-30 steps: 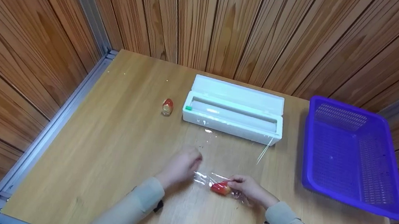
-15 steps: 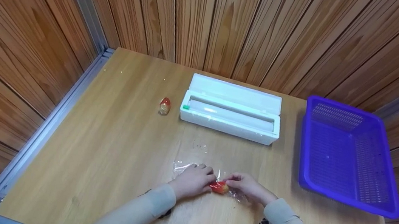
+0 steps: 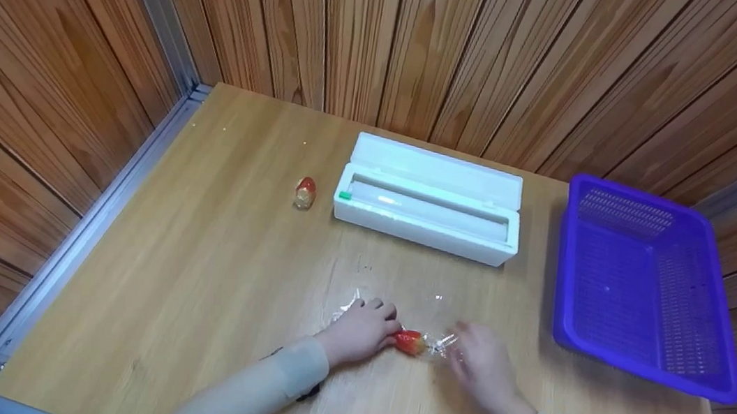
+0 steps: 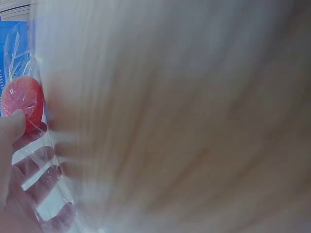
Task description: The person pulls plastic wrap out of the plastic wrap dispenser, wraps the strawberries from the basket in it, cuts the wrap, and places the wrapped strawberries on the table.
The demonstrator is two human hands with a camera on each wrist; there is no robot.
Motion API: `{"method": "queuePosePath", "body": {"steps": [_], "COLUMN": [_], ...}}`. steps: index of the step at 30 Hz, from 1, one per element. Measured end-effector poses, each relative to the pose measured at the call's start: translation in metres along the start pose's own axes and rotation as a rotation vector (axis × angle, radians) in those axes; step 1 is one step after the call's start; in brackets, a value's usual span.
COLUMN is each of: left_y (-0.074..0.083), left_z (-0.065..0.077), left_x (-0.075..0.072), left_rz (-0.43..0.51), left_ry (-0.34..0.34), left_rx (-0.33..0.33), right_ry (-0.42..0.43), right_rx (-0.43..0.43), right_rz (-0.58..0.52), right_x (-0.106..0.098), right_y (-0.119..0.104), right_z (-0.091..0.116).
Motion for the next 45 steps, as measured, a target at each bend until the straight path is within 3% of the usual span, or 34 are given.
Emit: {"method": "queuePosePath", "body": {"steps": [2,3,8,14,23,29,33,38,45], "left_y": [0.0,0.0,0.0,-0.001,-0.001,-0.006,-0.011,-0.028,-0.067], "left_z": [-0.001,-0.001,-0.002,-0.003,-0.004,-0.002,0.0,0.006,0.024], "left_x": [-0.001,-0.001,-0.003,-0.002,-0.002,-0.004,-0.01,-0.016,-0.016], "left_rz": [0.001,-0.002,-0.017,-0.009,0.012,0.043,0.048,0.113,0.188], "left_ry": [-0.001,-0.001,-0.007,-0.018,-0.022,-0.023,-0.001,0.051,0.047], "left_rx": [-0.005,-0.007,-0.007,-0.011,-0.016,-0.01,0.02,0.034,-0.082], "right_ry": [0.037,0.013,-0.169,-0.222,-0.389,-0.479,-0.492,-0.543,-0.595], "right_rx": [-0.163,-0.186,-0.081,-0.048,-0.052,0.083,0.11,0.188,0.288], "right_rz": [0.14,0.196,0.383,0.4,0.275,0.044,-0.051,-0.177,-0.234], "right_x": [0.004,0.011,0.047,0.064,0.085,0.089,0.091,0.095,0.097], "right_y": [-0.022,-0.027,-0.017,-0.007,-0.001,0.013,0.019,0.029,0.037], "right_z": [0.014,0.019,0.029,0.02,0.012,0.005,0.0,-0.004,-0.004]}}
Point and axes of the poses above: each hand's wrist, its own z-axis away from the middle knuckle, its own x-axis out of the palm, y = z × x, the point moved 10 cm from there along -z, towards the middle knuckle, and after that the axes turned 5 degrees about x, right-handed, at the moved point
